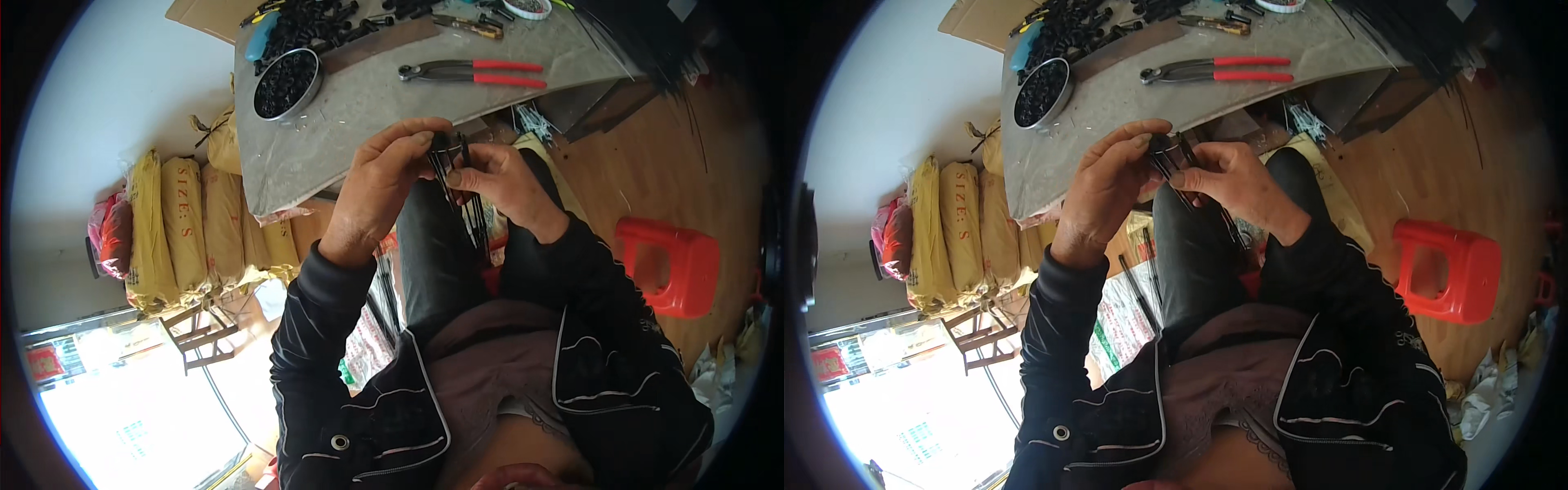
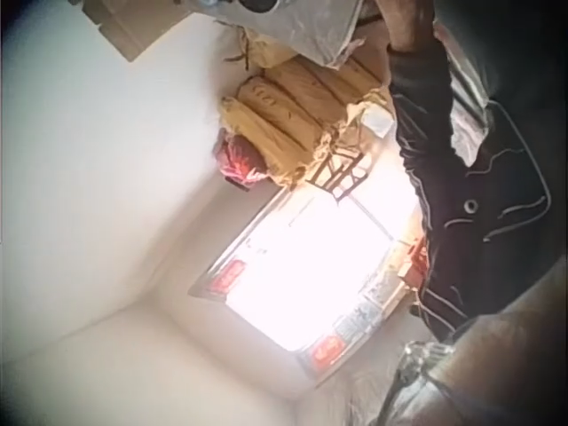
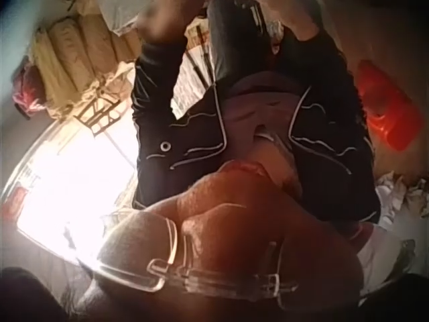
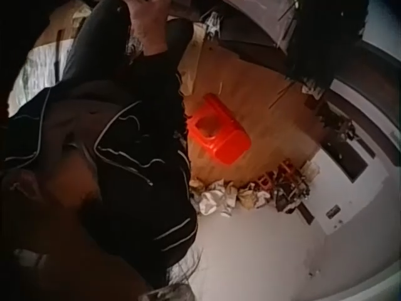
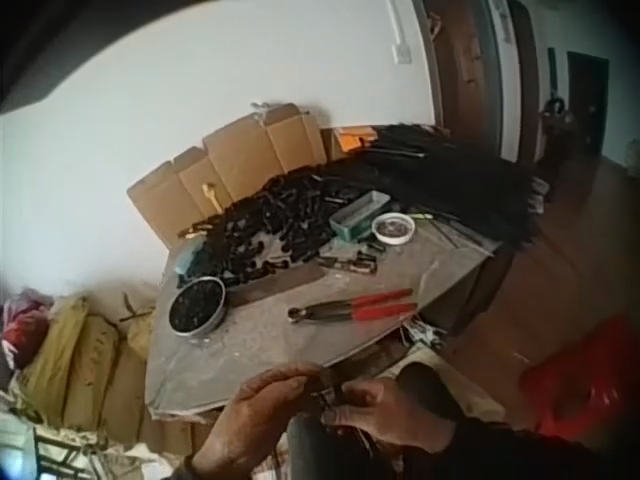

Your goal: Assembling small black plastic components onto a set of rods.

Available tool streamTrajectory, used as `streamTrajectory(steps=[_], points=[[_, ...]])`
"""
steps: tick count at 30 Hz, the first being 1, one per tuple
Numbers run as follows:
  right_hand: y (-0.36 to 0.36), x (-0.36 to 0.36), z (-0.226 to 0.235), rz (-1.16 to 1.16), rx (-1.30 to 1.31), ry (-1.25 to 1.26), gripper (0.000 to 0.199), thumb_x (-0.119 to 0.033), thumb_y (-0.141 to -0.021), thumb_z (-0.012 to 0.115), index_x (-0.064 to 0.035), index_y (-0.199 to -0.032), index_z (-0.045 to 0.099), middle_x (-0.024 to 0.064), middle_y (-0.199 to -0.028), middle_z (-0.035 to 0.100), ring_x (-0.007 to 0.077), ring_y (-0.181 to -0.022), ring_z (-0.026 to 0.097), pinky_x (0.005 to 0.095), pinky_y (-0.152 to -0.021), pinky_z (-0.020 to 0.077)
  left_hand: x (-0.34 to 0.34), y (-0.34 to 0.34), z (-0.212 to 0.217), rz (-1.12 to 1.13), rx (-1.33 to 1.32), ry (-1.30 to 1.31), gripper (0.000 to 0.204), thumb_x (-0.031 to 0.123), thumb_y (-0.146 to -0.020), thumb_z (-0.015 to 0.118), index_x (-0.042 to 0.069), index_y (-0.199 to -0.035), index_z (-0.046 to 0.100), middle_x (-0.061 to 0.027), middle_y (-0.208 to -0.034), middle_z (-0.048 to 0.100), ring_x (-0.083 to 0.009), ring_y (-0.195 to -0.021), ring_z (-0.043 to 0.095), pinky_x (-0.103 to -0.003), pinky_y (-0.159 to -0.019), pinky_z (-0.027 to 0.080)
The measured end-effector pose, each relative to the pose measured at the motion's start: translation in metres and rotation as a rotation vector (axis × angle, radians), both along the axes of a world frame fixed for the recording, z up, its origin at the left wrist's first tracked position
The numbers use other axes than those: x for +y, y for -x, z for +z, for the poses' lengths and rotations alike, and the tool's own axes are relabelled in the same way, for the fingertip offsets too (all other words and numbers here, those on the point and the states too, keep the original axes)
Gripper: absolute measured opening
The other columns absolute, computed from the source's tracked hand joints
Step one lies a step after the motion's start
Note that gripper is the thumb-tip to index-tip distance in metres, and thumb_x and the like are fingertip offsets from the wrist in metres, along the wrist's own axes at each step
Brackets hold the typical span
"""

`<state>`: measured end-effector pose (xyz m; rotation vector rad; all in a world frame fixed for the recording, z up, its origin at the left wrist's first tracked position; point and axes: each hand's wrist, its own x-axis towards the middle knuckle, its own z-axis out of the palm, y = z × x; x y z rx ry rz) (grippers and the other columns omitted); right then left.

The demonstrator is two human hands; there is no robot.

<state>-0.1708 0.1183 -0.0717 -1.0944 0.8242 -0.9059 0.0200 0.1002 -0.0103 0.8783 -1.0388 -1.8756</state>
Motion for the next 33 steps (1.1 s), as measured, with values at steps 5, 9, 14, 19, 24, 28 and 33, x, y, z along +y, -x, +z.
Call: streamTrajectory(steps=[5, 9, 14, 19, 24, 28, 33], points=[[0.003, 0.009, 0.001, 0.014, 0.010, 0.004, 0.020, -0.018, -0.087, 0.070, 0.0000, -0.095, 0.064, 0.0033, -0.080, 0.064, 0.0104, -0.072, 0.060, 0.0253, -0.066, 0.0494, 0.013, 0.004, 0.005, -0.015, 0.058, -0.053, 0.028, 0.014, -0.093, 0.055, -0.002, -0.115, 0.061, -0.0081, -0.105, 0.065, -0.0147, -0.092, 0.061, -0.029, -0.081, 0.047], [0.005, 0.012, 0.001, 0.008, -0.018, 0.030, 0.022, -0.021, -0.088, 0.069, -0.0001, -0.093, 0.063, 0.0037, -0.079, 0.064, 0.0099, -0.071, 0.060, 0.0253, -0.065, 0.0496, 0.016, 0.007, -0.002, 0.013, 0.105, -0.122, 0.029, 0.015, -0.093, 0.056, -0.001, -0.118, 0.059, -0.0085, -0.105, 0.065, -0.0171, -0.094, 0.061, -0.032, -0.083, 0.047], [0.006, 0.012, -0.001, -0.007, -0.032, 0.037, 0.029, -0.028, -0.086, 0.072, -0.0006, -0.084, 0.064, 0.0010, -0.072, 0.061, 0.0072, -0.063, 0.056, 0.0225, -0.058, 0.0452, 0.017, 0.009, -0.006, 0.036, 0.189, -0.216, 0.031, 0.016, -0.094, 0.055, 0.001, -0.121, 0.057, -0.0077, -0.105, 0.064, -0.0180, -0.095, 0.061, -0.034, -0.085, 0.046], [0.003, 0.010, 0.000, -0.003, -0.040, 0.031, 0.029, -0.029, -0.086, 0.071, -0.0004, -0.085, 0.064, 0.0010, -0.072, 0.060, 0.0074, -0.062, 0.055, 0.0228, -0.058, 0.0447, 0.013, 0.007, -0.010, 0.039, 0.172, -0.269, 0.028, 0.020, -0.093, 0.056, 0.004, -0.116, 0.060, -0.0043, -0.102, 0.064, -0.0156, -0.089, 0.059, -0.032, -0.081, 0.044], [0.001, 0.008, -0.002, 0.009, -0.021, 0.039, 0.031, -0.030, -0.086, 0.071, -0.0002, -0.087, 0.064, 0.0012, -0.072, 0.061, 0.0074, -0.062, 0.055, 0.0225, -0.058, 0.0446, 0.013, 0.006, -0.009, 0.043, 0.175, -0.273, 0.020, 0.022, -0.092, 0.057, 0.008, -0.106, 0.061, -0.0017, -0.096, 0.063, -0.0135, -0.086, 0.058, -0.030, -0.077, 0.043], [0.003, 0.007, 0.000, 0.048, 0.010, 0.037, 0.025, -0.025, -0.088, 0.068, -0.0008, -0.092, 0.064, 0.0038, -0.077, 0.064, 0.0103, -0.069, 0.060, 0.0249, -0.062, 0.0495, 0.014, 0.011, -0.007, 0.083, 0.134, -0.266, 0.018, 0.022, -0.092, 0.059, 0.009, -0.104, 0.061, -0.0012, -0.092, 0.063, -0.0125, -0.084, 0.058, -0.030, -0.075, 0.043], [0.001, 0.006, -0.003, 0.042, -0.006, 0.039, 0.024, -0.024, -0.088, 0.068, -0.0003, -0.091, 0.063, 0.0038, -0.077, 0.064, 0.0101, -0.068, 0.060, 0.0244, -0.062, 0.0492, 0.014, 0.010, -0.010, 0.086, 0.116, -0.259, 0.019, 0.021, -0.091, 0.060, 0.008, -0.104, 0.062, -0.0013, -0.090, 0.063, -0.0129, -0.082, 0.058, -0.030, -0.073, 0.043]])
